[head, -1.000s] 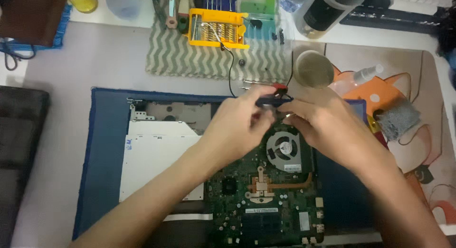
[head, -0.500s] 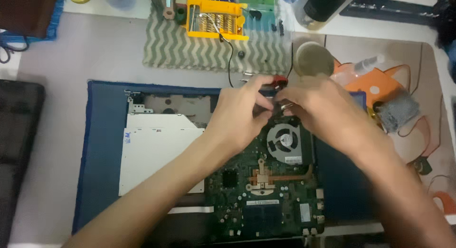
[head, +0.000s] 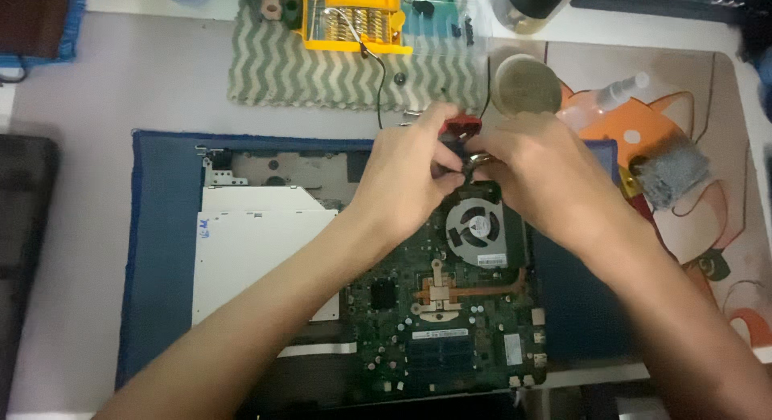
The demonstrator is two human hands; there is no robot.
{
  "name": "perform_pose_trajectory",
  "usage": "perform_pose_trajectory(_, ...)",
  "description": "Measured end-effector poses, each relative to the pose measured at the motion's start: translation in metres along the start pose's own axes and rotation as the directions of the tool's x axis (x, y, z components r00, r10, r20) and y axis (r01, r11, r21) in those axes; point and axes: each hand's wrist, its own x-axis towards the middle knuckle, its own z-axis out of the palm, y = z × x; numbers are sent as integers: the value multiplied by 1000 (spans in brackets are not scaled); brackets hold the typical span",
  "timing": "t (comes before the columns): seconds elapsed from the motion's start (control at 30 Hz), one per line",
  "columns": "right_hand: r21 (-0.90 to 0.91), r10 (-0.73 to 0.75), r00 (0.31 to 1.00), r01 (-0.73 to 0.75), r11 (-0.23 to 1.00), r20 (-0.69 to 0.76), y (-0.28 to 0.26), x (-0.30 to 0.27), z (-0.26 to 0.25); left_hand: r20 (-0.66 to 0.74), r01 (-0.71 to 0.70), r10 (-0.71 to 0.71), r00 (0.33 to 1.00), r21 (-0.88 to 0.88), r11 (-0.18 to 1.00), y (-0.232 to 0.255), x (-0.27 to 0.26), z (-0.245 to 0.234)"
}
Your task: The person works on a disassembled laptop motherboard, using a soldering iron to work on a small black component near the cooling fan. They also use tweezers to manipulate the component and wires.
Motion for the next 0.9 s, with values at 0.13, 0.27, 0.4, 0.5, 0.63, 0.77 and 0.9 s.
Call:
perform_pose_trajectory(0.13,59,64,998,-64,996,5,3,6,1,11,17,-16,1000,-74,997,-2,7,-2)
perform_pose_trajectory(0.27,105,99,994,-104,989,50,12,12,2,59,14,-12,998,-33,999,-4,13,-7)
perform_pose_trajectory(0.4,152,231,957,-259,954,178,2,14,-19,96,-46,47,994,-5,999,-9,19,-4)
perform_pose_trajectory(0.5,117,299,918,-337,934,261,2,15,-24,150,8,1,989,-63,998,6,15,-9)
perform_pose_trajectory(0.63,161,185,958,-223,961,220,13,12,-17,172,1,-3,985,12,1000,8,34,-10)
perform_pose_trajectory(0.77,122,-10,993,-5,993,119,30,9,-2,302,291,-306,903,94,952,15,61,-5)
perform_pose_trajectory(0.9,82,7,996,-14,997,85,15,2,1,313,581,-543,779,-35,813,65,44,-36)
